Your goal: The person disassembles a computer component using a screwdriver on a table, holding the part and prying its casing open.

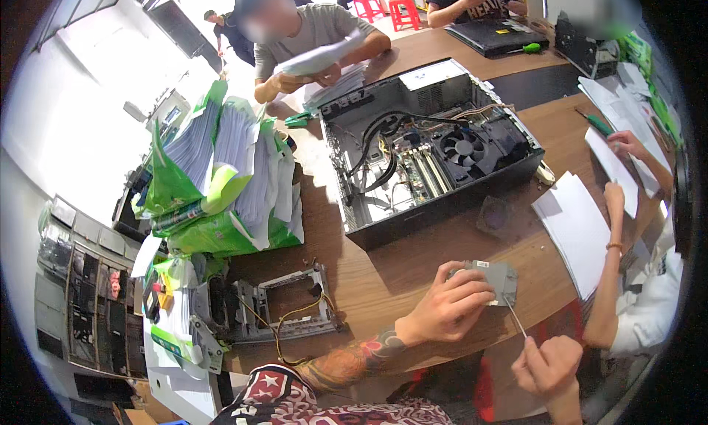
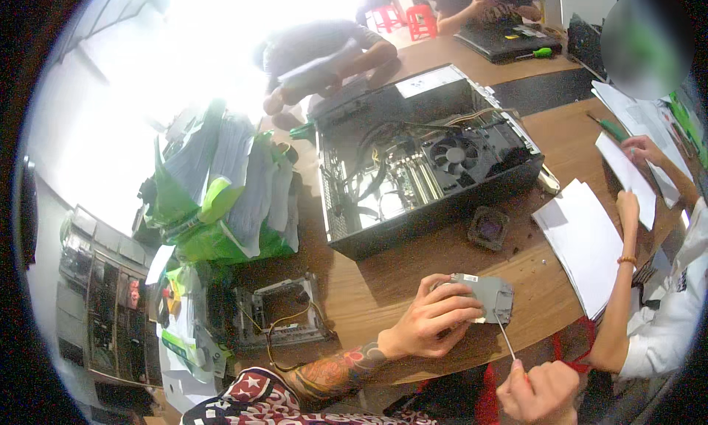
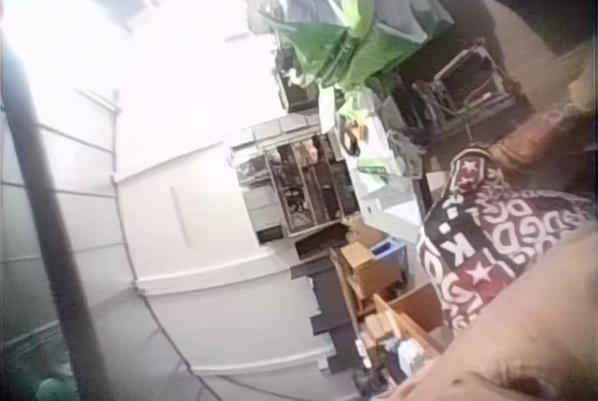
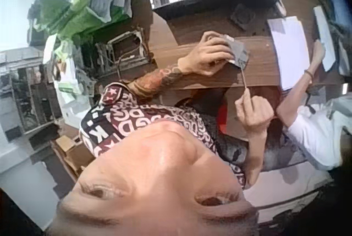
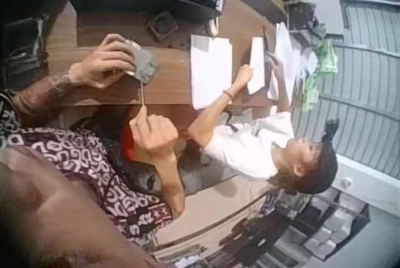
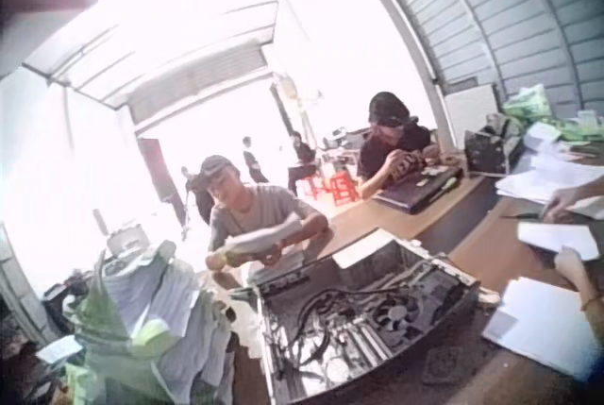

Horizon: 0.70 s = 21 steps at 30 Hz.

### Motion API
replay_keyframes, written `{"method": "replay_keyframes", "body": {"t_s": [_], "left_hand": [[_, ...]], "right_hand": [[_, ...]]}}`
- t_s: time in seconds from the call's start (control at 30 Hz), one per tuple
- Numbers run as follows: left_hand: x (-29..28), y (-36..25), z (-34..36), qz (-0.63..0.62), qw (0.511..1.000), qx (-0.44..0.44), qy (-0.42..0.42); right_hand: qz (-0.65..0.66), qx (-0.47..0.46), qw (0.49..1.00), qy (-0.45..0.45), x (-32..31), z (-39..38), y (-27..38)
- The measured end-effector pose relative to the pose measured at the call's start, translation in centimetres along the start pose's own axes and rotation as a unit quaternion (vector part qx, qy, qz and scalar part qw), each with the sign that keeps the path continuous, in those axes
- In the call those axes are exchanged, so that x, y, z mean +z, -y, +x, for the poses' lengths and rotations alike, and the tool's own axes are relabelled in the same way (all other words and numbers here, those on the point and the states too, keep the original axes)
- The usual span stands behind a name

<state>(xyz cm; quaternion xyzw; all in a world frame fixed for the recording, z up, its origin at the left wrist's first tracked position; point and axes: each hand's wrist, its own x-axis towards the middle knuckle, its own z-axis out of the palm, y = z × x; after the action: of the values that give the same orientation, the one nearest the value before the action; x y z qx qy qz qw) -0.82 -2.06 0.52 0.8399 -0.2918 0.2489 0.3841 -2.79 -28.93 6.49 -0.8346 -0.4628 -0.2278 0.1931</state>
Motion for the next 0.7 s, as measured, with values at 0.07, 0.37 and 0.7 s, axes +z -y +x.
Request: {"method": "replay_keyframes", "body": {"t_s": [0.07, 0.37, 0.7], "left_hand": [[-0.2, 0.0, 0.0, 0.006, 1.000, -0.004, -0.004], [0.4, -0.2, 0.0, -0.016, 1.000, 0.001, -0.004], [-1.4, -0.3, 1.2, 0.075, 0.997, -0.015, 0.020]], "right_hand": [[-0.007, -0.018, 1.000, 0.012, 0.2, 0.3, 0.2], [-0.071, -0.039, 0.996, 0.029, -0.8, -0.2, 0.9], [-0.068, -0.101, 0.990, 0.073, -0.8, 2.5, 1.0]]}}
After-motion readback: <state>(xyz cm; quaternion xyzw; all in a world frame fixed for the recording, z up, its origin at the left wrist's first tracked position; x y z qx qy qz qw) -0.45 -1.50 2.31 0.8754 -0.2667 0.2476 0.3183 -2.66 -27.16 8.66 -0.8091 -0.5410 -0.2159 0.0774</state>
